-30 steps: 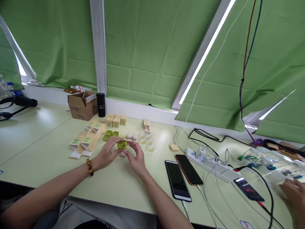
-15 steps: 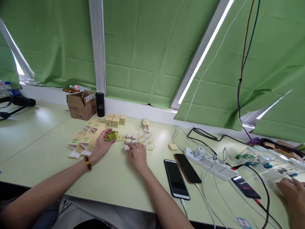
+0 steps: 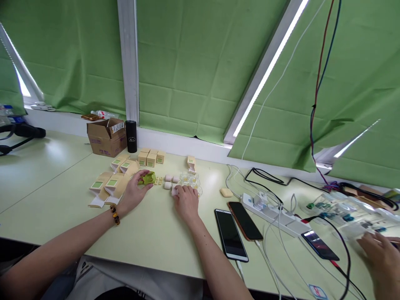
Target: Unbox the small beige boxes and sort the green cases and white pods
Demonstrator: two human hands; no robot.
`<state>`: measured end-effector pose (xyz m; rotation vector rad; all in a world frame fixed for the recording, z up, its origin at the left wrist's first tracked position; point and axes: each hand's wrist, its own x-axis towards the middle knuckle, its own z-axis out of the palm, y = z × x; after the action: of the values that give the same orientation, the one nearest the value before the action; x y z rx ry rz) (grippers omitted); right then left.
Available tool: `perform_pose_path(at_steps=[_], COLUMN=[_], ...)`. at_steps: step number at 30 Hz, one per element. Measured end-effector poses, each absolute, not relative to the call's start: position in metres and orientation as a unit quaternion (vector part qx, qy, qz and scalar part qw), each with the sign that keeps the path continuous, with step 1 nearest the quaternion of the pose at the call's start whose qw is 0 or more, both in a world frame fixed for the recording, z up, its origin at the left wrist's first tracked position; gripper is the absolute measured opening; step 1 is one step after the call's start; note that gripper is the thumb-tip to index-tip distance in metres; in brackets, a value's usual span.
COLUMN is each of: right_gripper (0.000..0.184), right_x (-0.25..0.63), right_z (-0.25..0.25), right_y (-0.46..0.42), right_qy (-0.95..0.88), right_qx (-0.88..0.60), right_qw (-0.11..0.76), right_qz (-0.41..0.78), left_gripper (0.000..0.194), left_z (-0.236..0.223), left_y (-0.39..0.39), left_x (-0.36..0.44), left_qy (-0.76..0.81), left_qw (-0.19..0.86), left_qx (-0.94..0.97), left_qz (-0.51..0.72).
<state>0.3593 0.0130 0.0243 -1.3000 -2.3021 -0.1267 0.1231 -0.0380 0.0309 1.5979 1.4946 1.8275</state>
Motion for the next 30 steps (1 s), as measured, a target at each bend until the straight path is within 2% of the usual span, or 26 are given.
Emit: perform_pose_path(at_steps=[10, 16, 23, 30], right_gripper=[0.03, 0.037, 0.04, 0.036], right_x=[0.358, 0.358, 0.356, 0.347], right_z=[0.027, 0.028, 0.035, 0.033], right_y=[0.009, 0.007, -0.002, -0.014], right_qy=[-0.841, -0.839, -0.836, -0.848], right_qx=[-0.5, -0.489, -0.442, -0.322], right_qw=[0.204, 0.234, 0.321, 0.421], right_qz=[-0.032, -0.041, -0.052, -0.011], left_gripper=[0.045, 0.042, 0.048, 0.049], left_z=[0.03, 0.035, 0.032, 0.044], left_y=[-0.038, -0.04, -0.035, -0.046], left_x=[0.123, 0.126, 0.128, 0.138], left_qy=[0.521, 0.518, 0.465, 0.418], left_qw=[0.136, 0.154, 0.301, 0.415], left_qx=[0.562, 0.563, 0.536, 0.513], left_qz=[0.628, 0.625, 0.637, 0.625])
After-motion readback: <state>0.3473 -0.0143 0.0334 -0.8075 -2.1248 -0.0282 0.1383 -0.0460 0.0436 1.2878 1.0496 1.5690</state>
